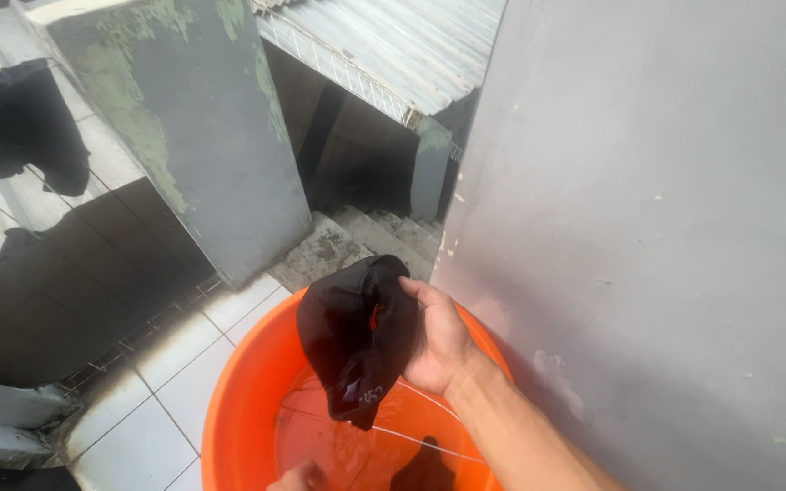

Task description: The recorder is washing and hanging black clothes on a hanger for drying.

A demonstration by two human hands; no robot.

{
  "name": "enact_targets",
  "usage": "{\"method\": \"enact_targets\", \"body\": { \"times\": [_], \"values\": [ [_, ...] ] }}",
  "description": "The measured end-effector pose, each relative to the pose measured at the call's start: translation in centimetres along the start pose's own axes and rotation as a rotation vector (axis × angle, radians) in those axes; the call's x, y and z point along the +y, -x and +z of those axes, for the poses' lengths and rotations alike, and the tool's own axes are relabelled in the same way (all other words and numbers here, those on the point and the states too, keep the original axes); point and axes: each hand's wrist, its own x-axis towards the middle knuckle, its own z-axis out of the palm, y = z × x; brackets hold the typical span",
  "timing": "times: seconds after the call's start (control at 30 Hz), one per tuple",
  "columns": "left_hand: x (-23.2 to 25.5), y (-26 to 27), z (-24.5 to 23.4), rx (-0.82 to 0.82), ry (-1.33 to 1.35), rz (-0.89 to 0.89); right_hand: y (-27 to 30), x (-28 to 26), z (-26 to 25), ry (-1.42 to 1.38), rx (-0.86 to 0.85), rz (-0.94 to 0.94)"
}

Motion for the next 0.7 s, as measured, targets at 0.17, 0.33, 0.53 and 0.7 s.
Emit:
{"method": "enact_targets", "body": {
  "times": [0.17,0.33,0.53,0.7],
  "values": [
    [0.8,-2.6,-2.4,-0.018,-0.119,0.116,-1.0,1.0,-0.6,0.014,-0.073,0.041],
    [10.2,10.7,-12.9,0.109,0.339,-0.153,-0.8,2.9,-1.7,0.065,-0.081,0.072],
    [19.7,21.0,-22.7,-0.335,1.382,-0.213,-1.3,3.6,-2.7,0.131,-0.128,0.098],
    [18.3,18.6,-20.5,-0.491,1.529,-0.147,-6.9,4.3,-10.7,0.031,-0.325,0.102]
  ]
}}
